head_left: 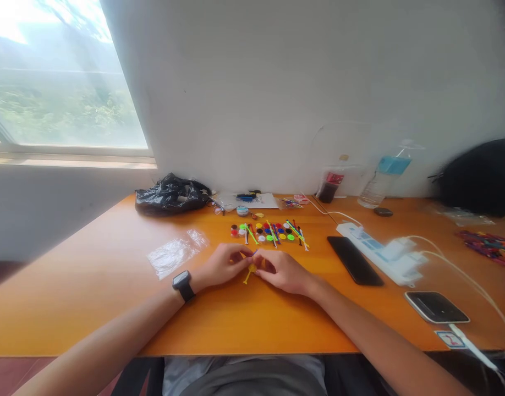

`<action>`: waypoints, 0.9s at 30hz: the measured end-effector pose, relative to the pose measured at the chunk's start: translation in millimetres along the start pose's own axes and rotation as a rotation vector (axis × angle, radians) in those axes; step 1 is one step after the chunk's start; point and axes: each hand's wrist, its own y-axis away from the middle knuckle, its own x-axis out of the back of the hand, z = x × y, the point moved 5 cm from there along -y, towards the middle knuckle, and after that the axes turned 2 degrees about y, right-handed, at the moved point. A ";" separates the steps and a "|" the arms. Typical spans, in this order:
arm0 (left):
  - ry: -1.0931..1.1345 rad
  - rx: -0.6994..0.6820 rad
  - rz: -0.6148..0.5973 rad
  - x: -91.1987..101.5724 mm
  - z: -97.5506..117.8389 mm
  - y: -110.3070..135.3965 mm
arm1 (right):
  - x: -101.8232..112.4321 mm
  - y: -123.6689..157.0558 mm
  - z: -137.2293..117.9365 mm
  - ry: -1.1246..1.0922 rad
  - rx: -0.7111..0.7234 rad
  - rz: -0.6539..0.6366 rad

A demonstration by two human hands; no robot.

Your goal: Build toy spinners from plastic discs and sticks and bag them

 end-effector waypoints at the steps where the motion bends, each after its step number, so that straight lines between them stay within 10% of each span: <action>1: 0.012 -0.002 -0.020 -1.4 -0.2 0.4 | 0.8 0.5 1.2 0.007 -0.024 0.006; 20: 0.281 0.244 -0.128 -7.9 -6.3 4.9 | 5.0 -1.2 -4.5 -0.191 0.126 -0.053; 27: -0.101 0.011 0.072 8.4 -7.7 -1.1 | 3.3 -1.3 -10.7 -0.219 0.195 -0.086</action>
